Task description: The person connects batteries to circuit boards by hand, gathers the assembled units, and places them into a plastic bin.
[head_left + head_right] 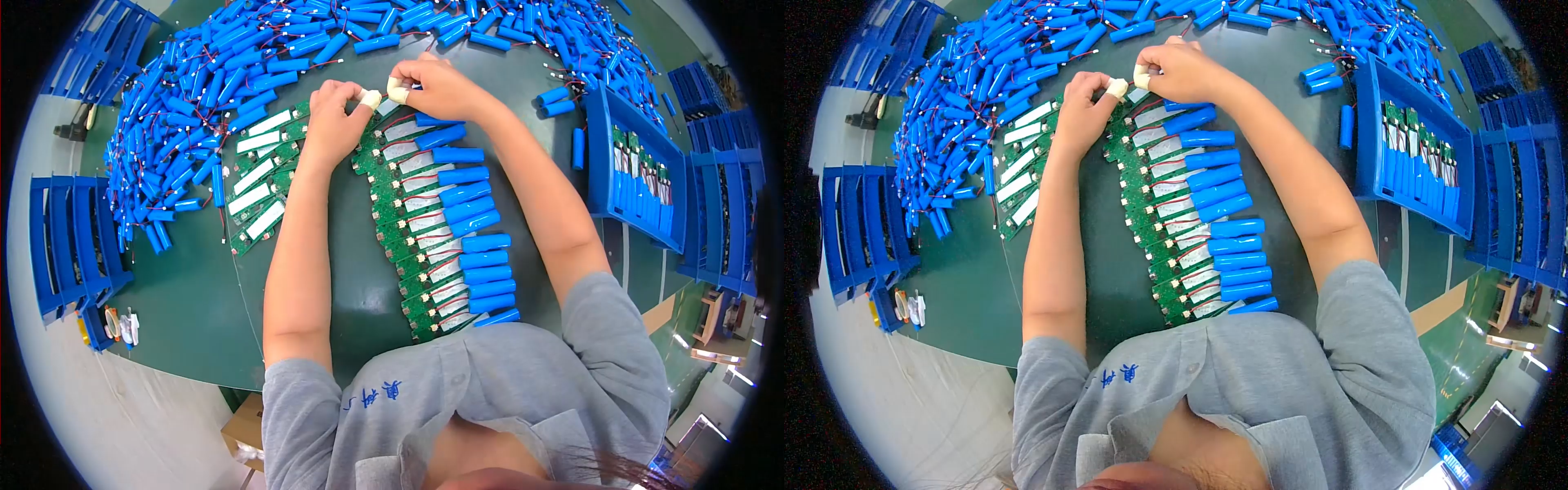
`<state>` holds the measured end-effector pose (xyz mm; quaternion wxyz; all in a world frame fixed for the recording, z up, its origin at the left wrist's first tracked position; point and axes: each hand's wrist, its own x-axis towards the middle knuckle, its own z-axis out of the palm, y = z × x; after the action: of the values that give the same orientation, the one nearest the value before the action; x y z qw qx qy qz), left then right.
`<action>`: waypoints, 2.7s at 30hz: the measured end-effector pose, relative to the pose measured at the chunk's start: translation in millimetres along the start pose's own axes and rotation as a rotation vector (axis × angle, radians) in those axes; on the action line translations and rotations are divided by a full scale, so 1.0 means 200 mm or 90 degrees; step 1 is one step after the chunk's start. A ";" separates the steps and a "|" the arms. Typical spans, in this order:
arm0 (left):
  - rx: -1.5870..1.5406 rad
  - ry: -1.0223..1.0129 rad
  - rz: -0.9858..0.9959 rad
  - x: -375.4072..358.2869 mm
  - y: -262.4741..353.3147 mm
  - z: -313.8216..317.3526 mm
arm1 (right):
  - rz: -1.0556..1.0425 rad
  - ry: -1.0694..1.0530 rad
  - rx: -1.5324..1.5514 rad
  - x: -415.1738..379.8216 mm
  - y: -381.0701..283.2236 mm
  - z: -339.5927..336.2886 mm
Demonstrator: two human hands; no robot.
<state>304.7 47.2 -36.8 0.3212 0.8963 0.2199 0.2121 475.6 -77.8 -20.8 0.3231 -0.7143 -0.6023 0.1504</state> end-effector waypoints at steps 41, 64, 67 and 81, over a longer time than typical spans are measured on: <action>-0.004 -0.050 0.062 -0.02 -0.05 -0.02 | -0.053 -0.102 -0.199 0.03 -0.03 0.05; 0.215 -0.278 0.371 -1.18 0.73 0.05 | -0.009 0.148 -0.342 -0.71 -0.06 0.08; 0.300 -0.276 0.339 -1.18 0.62 -0.15 | 0.169 0.180 -0.379 -0.93 -0.19 0.06; 0.219 -0.018 0.031 -1.24 0.61 -0.03 | -0.281 -0.090 -0.280 -1.03 -0.46 -0.01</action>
<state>131.0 -167.3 -10.1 0.1607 0.9461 0.2268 0.1661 359.5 -269.6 3.2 0.1434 -0.6071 -0.7816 -0.0078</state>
